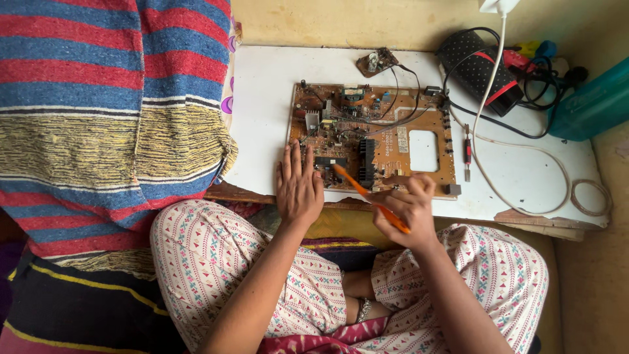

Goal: The person sits on the floor and works on a television circuit board, using an orange brush to clean and probe components on the front side, then flips the board over and solders joints on its underside with a soldering iron.

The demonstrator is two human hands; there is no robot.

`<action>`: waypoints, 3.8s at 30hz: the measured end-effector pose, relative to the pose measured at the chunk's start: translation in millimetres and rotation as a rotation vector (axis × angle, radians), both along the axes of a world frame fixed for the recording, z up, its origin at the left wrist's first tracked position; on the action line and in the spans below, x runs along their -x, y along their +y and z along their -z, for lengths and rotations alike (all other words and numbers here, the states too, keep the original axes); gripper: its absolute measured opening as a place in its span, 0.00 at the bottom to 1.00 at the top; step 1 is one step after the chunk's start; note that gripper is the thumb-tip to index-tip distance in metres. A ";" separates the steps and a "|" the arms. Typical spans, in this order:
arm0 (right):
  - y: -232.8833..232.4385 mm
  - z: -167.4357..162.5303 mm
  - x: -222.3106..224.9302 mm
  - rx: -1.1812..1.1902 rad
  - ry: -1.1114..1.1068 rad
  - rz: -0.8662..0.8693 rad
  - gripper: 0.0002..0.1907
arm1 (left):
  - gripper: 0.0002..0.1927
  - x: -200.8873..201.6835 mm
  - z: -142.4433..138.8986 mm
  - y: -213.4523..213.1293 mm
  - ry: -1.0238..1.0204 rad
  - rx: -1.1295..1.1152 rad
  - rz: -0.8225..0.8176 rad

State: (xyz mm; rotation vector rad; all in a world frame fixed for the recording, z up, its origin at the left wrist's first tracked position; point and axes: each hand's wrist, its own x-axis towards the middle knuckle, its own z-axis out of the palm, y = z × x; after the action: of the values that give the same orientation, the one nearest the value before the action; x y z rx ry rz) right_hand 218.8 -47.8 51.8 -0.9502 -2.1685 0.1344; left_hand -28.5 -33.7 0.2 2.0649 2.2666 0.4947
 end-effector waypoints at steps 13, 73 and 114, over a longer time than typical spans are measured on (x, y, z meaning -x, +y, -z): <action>1.3 7.5 10.1 0.017 0.121 -0.099 0.13 | 0.31 6.2 -0.4 -1.1 -0.401 -0.156 -0.001; -34.5 18.8 43.6 -0.084 -0.130 0.050 0.05 | 0.29 3.3 11.2 1.7 -0.005 -0.091 0.006; 5.0 5.1 -52.6 0.429 0.161 0.361 0.13 | 0.30 1.6 7.5 0.1 0.011 -0.036 -0.015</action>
State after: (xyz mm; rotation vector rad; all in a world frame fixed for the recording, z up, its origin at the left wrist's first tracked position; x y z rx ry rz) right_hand 271.4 -42.8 46.7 -1.5007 -1.8188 0.4958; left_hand -30.0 -33.7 -7.3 2.0732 2.2979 0.5309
